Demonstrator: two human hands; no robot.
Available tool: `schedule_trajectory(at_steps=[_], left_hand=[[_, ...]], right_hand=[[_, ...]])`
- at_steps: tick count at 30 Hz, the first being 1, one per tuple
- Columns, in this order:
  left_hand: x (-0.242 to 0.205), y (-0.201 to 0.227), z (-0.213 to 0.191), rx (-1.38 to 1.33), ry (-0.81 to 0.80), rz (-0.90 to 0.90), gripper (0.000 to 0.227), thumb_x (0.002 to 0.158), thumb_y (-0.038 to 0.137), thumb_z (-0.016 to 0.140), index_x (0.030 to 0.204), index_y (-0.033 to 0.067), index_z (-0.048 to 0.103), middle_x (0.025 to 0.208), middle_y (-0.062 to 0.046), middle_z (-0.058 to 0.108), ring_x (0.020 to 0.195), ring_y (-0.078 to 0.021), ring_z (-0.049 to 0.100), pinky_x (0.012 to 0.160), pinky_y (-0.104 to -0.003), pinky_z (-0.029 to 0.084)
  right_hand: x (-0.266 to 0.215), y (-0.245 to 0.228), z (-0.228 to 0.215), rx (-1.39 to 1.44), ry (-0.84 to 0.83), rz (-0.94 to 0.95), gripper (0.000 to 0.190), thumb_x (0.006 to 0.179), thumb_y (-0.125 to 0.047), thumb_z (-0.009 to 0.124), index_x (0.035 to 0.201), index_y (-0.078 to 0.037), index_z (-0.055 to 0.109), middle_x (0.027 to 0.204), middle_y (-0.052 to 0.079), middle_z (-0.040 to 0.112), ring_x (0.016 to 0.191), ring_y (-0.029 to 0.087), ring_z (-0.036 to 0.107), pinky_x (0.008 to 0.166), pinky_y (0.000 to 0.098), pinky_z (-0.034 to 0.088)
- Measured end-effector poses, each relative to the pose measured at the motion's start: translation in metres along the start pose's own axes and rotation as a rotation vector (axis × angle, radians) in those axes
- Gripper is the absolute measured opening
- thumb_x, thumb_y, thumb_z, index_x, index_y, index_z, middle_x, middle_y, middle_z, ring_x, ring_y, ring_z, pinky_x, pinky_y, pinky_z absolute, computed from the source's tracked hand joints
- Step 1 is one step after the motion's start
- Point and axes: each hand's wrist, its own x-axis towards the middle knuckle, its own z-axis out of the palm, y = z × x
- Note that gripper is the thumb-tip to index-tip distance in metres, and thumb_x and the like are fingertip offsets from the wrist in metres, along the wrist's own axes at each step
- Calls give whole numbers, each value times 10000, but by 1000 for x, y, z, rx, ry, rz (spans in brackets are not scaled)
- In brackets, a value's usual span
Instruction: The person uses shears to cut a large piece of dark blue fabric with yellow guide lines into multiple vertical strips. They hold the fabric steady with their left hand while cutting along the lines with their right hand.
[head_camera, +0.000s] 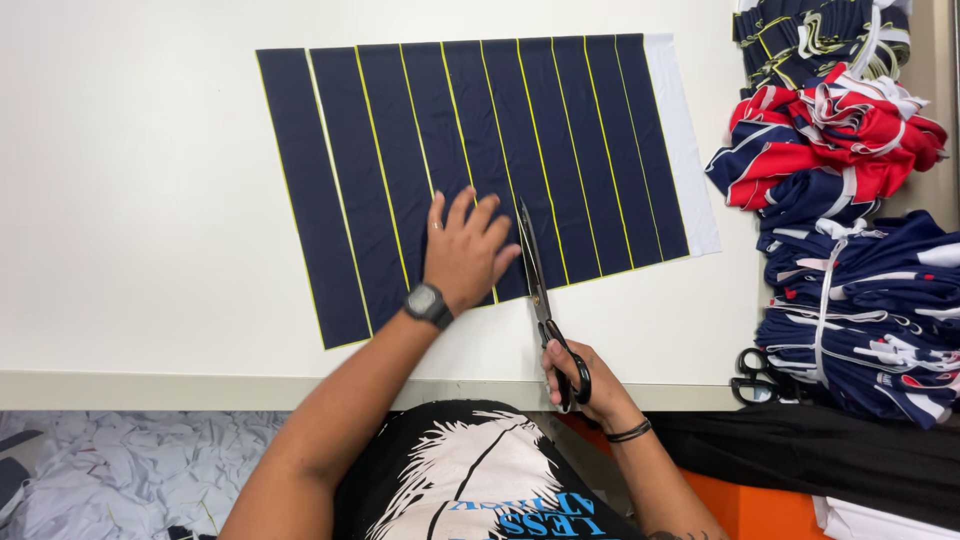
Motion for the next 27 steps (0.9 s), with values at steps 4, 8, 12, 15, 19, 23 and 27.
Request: schedule_trajectory(at_steps=[4, 8, 12, 15, 19, 23, 27], left_hand=[[14, -21, 2, 104, -92, -2, 492, 790, 493, 752, 1140, 151, 697, 1410, -100, 553, 1400, -360, 390, 1135, -667, 222], [8, -26, 5, 55, -77, -2, 516, 818, 508, 742, 1189, 153, 688, 1421, -97, 545, 1404, -364, 387, 1126, -678, 217], [7, -27, 7, 49, -83, -11, 508, 822, 511, 742, 1182, 157, 688, 1424, -96, 543, 1408, -365, 385, 1133, -680, 227], [8, -28, 8, 39, -85, -11, 508, 821, 510, 744, 1184, 160, 688, 1426, -95, 543, 1408, -362, 385, 1132, -685, 228], [7, -28, 8, 31, -88, -16, 510, 819, 512, 744, 1187, 165, 688, 1426, -100, 540, 1406, -361, 384, 1128, -687, 226], [8, -28, 7, 29, -95, -14, 511, 825, 515, 738, 1194, 166, 685, 1427, -95, 539, 1406, -363, 383, 1126, -689, 227], [8, -28, 5, 31, -103, -22, 505, 829, 513, 733, 1194, 168, 684, 1430, -92, 537, 1409, -361, 382, 1129, -687, 225]], right_hand=[[12, -4, -1, -41, 28, -9, 531, 907, -566, 586, 813, -44, 595, 537, 27, 554, 405, 134, 554, 395, 236, 449], [24, -11, -1, -38, 27, -28, 527, 918, -565, 594, 822, -47, 593, 540, 28, 550, 416, 130, 555, 411, 234, 452], [29, -18, 1, -46, 24, -32, 533, 911, -579, 590, 818, -55, 594, 535, 23, 549, 410, 124, 556, 394, 227, 437], [31, -21, 3, -46, 36, -30, 535, 906, -583, 594, 805, -57, 598, 538, 14, 554, 408, 122, 558, 395, 224, 444], [35, -23, 5, -40, 57, -25, 533, 899, -585, 600, 790, -63, 604, 525, 13, 550, 393, 129, 548, 387, 233, 450], [36, -25, 7, -66, 76, -36, 538, 897, -590, 598, 782, -64, 608, 510, 14, 541, 379, 127, 543, 383, 225, 449], [35, -26, 8, -85, 82, -44, 531, 895, -583, 607, 775, -66, 603, 493, 12, 535, 365, 120, 532, 368, 213, 425]])
